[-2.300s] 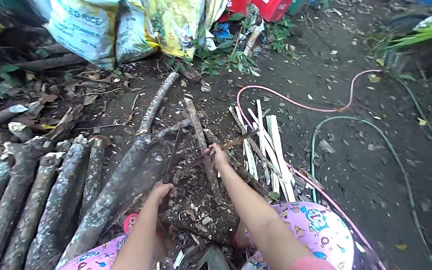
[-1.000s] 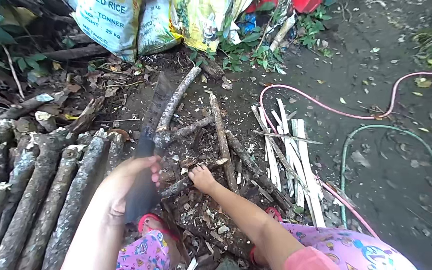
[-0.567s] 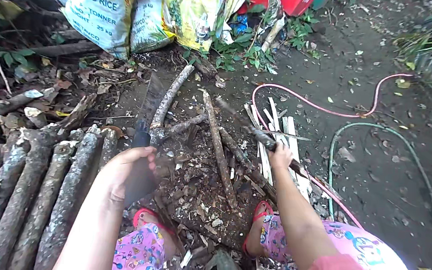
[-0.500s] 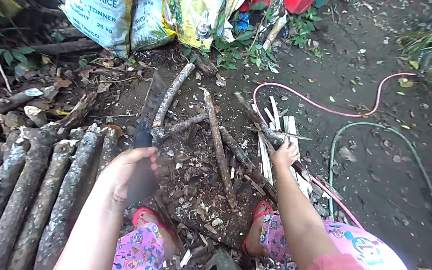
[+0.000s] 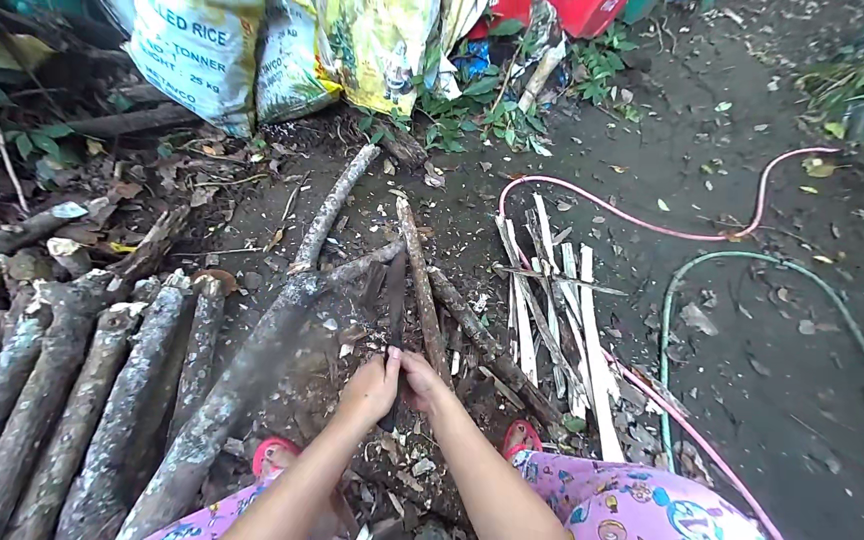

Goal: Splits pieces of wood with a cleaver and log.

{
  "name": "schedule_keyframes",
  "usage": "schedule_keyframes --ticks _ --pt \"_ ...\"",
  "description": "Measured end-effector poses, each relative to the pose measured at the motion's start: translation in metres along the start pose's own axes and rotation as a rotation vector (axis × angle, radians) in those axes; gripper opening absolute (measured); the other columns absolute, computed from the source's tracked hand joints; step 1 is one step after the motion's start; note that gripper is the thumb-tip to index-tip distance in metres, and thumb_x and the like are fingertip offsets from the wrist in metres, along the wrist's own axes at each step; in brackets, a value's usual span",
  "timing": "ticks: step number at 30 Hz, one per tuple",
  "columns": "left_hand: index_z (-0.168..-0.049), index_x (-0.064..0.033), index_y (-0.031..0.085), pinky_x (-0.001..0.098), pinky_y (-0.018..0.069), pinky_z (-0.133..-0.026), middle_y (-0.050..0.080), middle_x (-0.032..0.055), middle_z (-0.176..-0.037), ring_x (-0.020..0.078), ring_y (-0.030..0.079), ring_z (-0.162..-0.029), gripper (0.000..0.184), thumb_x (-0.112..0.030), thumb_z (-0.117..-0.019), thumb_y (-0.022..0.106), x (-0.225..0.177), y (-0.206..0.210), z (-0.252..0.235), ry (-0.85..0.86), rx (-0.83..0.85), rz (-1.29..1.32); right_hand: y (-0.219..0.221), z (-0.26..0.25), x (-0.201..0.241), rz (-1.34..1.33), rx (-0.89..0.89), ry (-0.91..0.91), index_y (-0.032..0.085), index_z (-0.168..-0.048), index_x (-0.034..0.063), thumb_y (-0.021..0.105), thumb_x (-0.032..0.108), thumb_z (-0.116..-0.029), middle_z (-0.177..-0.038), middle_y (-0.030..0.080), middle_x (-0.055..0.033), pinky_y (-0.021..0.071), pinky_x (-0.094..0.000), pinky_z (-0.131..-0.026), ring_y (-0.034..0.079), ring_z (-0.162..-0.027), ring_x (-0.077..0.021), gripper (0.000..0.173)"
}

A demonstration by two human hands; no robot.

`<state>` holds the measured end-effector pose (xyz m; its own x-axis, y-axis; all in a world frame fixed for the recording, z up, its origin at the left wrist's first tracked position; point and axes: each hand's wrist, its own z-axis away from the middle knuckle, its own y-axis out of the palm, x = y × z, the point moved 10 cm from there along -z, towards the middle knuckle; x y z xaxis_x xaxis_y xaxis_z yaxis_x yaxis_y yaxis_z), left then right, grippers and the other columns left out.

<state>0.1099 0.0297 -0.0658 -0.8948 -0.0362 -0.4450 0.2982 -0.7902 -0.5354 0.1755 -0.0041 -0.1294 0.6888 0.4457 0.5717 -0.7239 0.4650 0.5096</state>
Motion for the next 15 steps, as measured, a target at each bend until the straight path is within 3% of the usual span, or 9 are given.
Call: schedule_keyframes --ticks 2,5,6,7,8,9,11,13,15 --pt "-0.137 -0.0006 0.06 0.0606 0.043 -0.109 0.062 0.0247 -0.136 0.0398 0.058 -0.131 0.066 -0.051 -0.1119 0.026 -0.015 0.002 -0.01 -0.03 0.068 -0.226 -0.028 -0.01 -0.028 -0.132 -0.086 0.13 0.057 -0.109 0.002 0.04 0.017 -0.1112 -0.079 0.066 -0.0082 0.0581 -0.0338 -0.064 0.066 -0.067 -0.0161 0.023" --pt "-0.141 -0.0003 0.057 0.0557 0.0422 -0.113 0.059 0.023 -0.141 0.0369 0.056 -0.134 0.054 -0.042 -0.1079 0.05 -0.052 0.001 -0.045 0.047 -0.001 -0.141 -0.058 -0.025 -0.078 -0.029 -0.219 0.208 0.046 -0.12 0.0022 0.048 0.001 -0.1024 -0.073 0.058 -0.0075 0.0544 -0.0312 -0.051 0.059 -0.055 -0.0153 0.017" --pt "-0.141 0.0006 0.056 0.0544 0.0434 -0.112 0.061 0.0231 -0.139 0.0361 0.058 -0.132 0.051 -0.038 -0.107 0.055 -0.063 0.007 -0.064 0.078 -0.013 -0.027 -0.064 -0.027 -0.089 0.13 -0.264 0.196 0.045 -0.126 -0.0003 0.056 -0.004 -0.0962 -0.078 0.057 -0.009 0.0538 -0.0317 -0.055 0.058 -0.059 -0.0158 0.032" --pt "-0.143 0.0016 0.054 0.0536 0.0436 -0.112 0.061 0.0236 -0.138 0.0359 0.058 -0.131 0.051 -0.035 -0.1066 0.057 -0.07 0.017 -0.085 0.078 -0.003 0.089 -0.069 -0.028 -0.1 0.327 -0.284 0.182 0.046 -0.134 -0.0038 0.065 -0.002 -0.0917 -0.091 0.061 -0.0147 0.0555 -0.0363 -0.067 0.062 -0.073 -0.0201 0.047" --pt "-0.146 0.002 0.051 0.0531 0.0434 -0.112 0.06 0.0241 -0.139 0.0361 0.057 -0.132 0.054 -0.034 -0.1059 0.059 -0.074 0.029 -0.106 0.053 0.008 0.169 -0.07 -0.028 -0.108 0.52 -0.277 0.178 0.045 -0.14 -0.0067 0.073 0.004 -0.0894 -0.113 0.065 -0.0235 0.0559 -0.0461 -0.088 0.067 -0.099 -0.0296 0.059" --pt "-0.148 0.0019 0.047 0.0535 0.0438 -0.112 0.059 0.025 -0.141 0.0369 0.057 -0.133 0.058 -0.035 -0.1049 0.06 -0.076 0.041 -0.126 0.016 0.005 0.203 -0.067 -0.025 -0.115 0.691 -0.254 0.182 0.044 -0.143 -0.0082 0.075 0.011 -0.0888 -0.127 0.063 -0.0275 0.0524 -0.052 -0.099 0.065 -0.115 -0.0357 0.066" --pt "-0.155 0.0022 0.037 0.054 0.0423 -0.114 0.05 0.0283 -0.149 0.0399 0.052 -0.138 0.071 -0.036 -0.1022 0.064 -0.074 0.06 -0.161 -0.053 -0.027 0.193 -0.048 0.008 -0.097 0.911 -0.187 0.314 0.033 -0.153 -0.0078 0.066 0.017 -0.0994 -0.149 0.051 -0.0279 0.0408 -0.0515 -0.115 0.052 -0.138 -0.0378 0.067" --pt "-0.161 -0.0005 0.025 0.0524 0.0409 -0.116 0.04 0.0288 -0.157 0.0405 0.047 -0.142 0.085 -0.038 -0.0986 0.069 -0.069 0.072 -0.187 -0.116 -0.085 0.174 -0.031 0.05 -0.045 0.967 -0.142 0.475 0.028 -0.155 -0.0099 0.058 0.008 -0.1027 -0.153 0.046 -0.0293 0.0381 -0.0513 -0.117 0.049 -0.142 -0.0387 0.063" --pt "-0.164 -0.0042 0.015 0.0513 0.042 -0.116 0.037 0.0283 -0.159 0.0407 0.047 -0.142 0.096 -0.039 -0.0955 0.073 -0.061 0.079 -0.206 -0.171 -0.146 0.181 -0.027 0.07 -0.011 0.961 -0.13 0.461 0.031 -0.152 -0.0119 0.056 0.005 -0.1034 -0.149 0.05 -0.0303 0.0405 -0.0474 -0.115 0.054 -0.138 -0.0368 0.057"
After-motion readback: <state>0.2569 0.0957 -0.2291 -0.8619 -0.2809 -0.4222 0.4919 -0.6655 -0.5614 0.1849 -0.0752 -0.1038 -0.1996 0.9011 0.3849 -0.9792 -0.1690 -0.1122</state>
